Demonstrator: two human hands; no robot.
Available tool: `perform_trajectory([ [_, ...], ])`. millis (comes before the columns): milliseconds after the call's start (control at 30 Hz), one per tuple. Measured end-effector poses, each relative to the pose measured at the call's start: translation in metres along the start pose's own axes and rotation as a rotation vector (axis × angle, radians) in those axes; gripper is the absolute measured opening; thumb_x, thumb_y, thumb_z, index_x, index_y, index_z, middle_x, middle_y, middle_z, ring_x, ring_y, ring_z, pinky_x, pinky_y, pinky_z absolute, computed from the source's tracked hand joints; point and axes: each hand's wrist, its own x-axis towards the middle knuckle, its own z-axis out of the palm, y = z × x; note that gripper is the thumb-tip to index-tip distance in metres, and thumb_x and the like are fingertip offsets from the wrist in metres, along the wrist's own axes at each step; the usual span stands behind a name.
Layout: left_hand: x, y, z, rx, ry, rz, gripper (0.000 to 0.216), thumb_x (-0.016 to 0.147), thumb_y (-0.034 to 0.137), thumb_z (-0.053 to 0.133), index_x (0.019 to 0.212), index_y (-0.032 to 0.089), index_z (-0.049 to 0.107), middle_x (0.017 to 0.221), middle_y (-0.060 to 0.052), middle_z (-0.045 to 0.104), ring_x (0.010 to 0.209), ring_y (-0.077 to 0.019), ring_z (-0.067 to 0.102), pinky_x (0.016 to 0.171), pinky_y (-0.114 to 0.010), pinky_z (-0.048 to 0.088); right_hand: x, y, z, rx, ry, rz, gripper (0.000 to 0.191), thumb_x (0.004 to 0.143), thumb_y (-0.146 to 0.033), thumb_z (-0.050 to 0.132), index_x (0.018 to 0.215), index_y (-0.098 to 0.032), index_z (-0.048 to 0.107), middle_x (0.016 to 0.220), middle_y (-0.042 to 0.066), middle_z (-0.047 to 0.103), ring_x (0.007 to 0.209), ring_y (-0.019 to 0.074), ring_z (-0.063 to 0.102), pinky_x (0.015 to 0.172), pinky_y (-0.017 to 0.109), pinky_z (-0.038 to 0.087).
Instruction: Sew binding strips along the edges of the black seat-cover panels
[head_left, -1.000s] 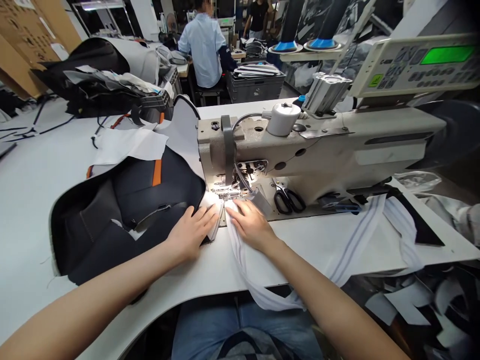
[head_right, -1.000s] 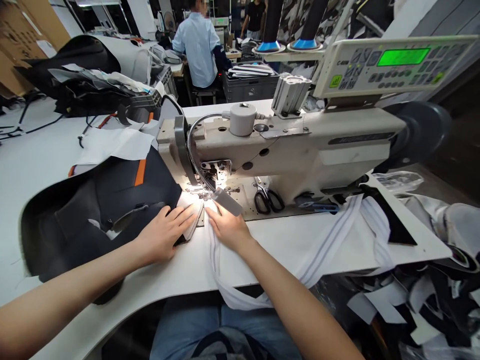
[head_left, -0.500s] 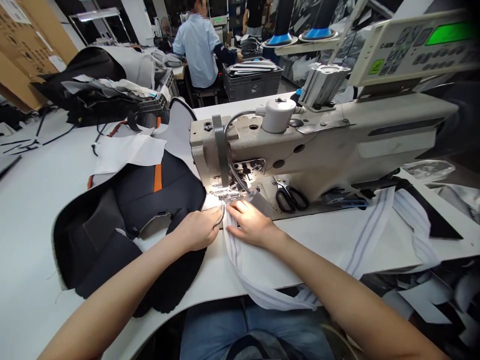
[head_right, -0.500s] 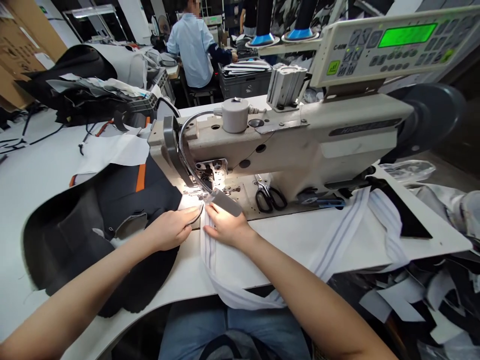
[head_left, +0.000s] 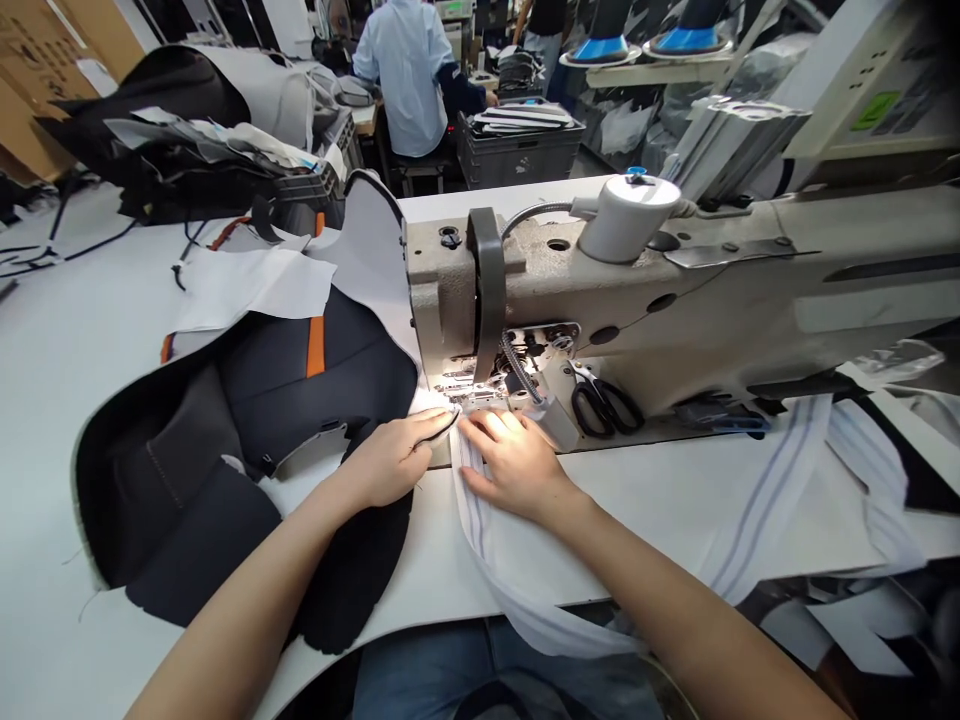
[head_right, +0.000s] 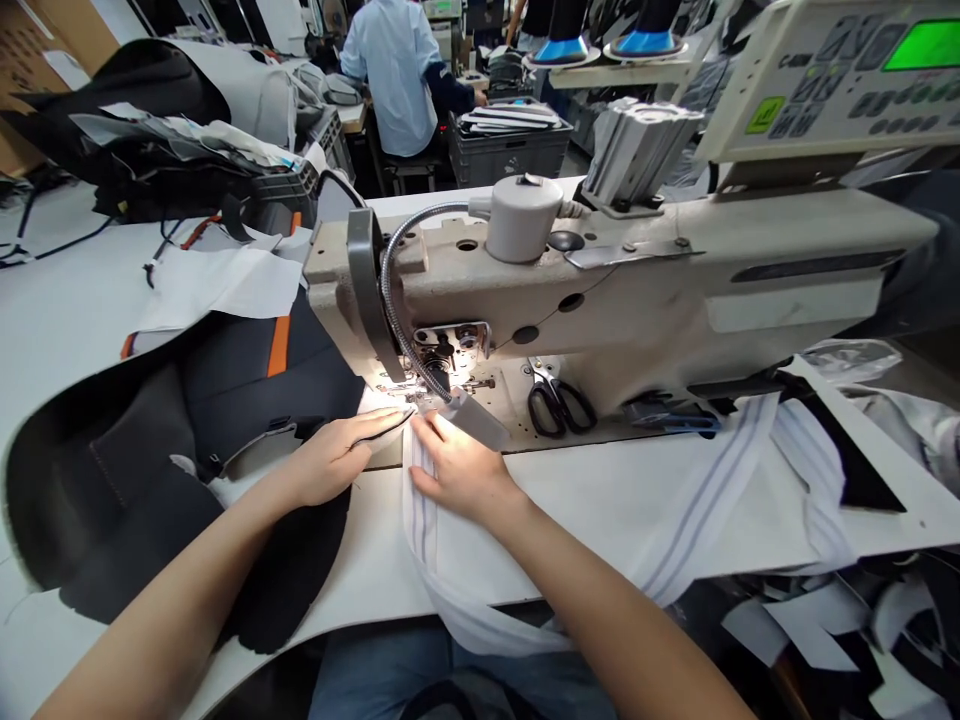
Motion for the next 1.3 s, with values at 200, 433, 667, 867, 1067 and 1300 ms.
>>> perform_trajectory([
  [200,0.001,0.023,0.013,0.295,-0.121,-0.104,0.057,0.081,0.019,0.042,0.138,0.013,0.041,0.148,-0.012,0.038,0.100,-0.0271,0.065,0.074,-0.036,0.057,0.001,0.002,0.006,0.010,0.050,0.029,0.060,0.086,-0.044,0.054,0.137,-0.012,0.047,0.132,0.012,0.055,0.119,0.0302,0.049,0.100,0.041,0.039],
  [433,0.001,0.039,0.036,0.534,-0.124,-0.205,0.067,0.080,0.020,0.046,0.145,0.011,0.032,0.153,-0.016,0.025,0.070,-0.0219,0.068,0.054,-0.033,0.055,-0.002,0.003,0.006,0.077,0.077,-0.026,0.060,0.084,-0.040,0.060,0.135,-0.011,0.048,0.132,0.010,0.055,0.116,0.0259,0.052,0.095,0.036,0.044],
  [667,-0.003,0.041,0.043,0.607,-0.066,-0.192,0.061,0.083,0.015,0.041,0.143,0.008,0.036,0.151,-0.014,0.031,0.085,-0.0264,0.062,0.058,-0.036,0.052,-0.009,0.014,0.002,0.107,0.207,-0.068,0.043,0.090,-0.038,0.051,0.126,-0.016,0.056,0.120,0.010,0.063,0.116,0.0261,0.053,0.100,0.041,0.040],
  [867,-0.005,0.013,0.022,0.228,-0.027,-0.127,0.058,0.082,0.014,0.036,0.140,0.013,0.042,0.149,-0.005,0.038,0.108,-0.0248,0.053,0.092,-0.041,0.047,-0.007,0.010,0.005,0.108,0.009,-0.030,0.063,0.084,-0.047,0.059,0.138,-0.016,0.046,0.139,0.007,0.049,0.126,0.0271,0.045,0.100,0.039,0.041],
  [1067,-0.005,0.001,0.008,-0.020,-0.062,-0.148,0.060,0.083,0.011,0.027,0.142,0.013,0.040,0.149,-0.002,0.038,0.124,-0.0185,0.044,0.106,-0.033,0.038,0.002,0.019,-0.005,0.142,-0.081,-0.080,0.072,0.077,-0.046,0.063,0.140,-0.019,0.042,0.137,0.008,0.050,0.123,0.0286,0.044,0.104,0.042,0.036],
  [1300,-0.001,0.038,0.035,0.569,-0.061,-0.175,0.057,0.085,0.016,0.040,0.141,0.009,0.040,0.148,-0.010,0.038,0.099,-0.0295,0.054,0.073,-0.043,0.050,0.005,0.023,0.004,0.203,0.046,-0.122,0.066,0.079,-0.045,0.063,0.135,-0.014,0.048,0.133,0.011,0.053,0.120,0.0268,0.047,0.102,0.041,0.037],
])
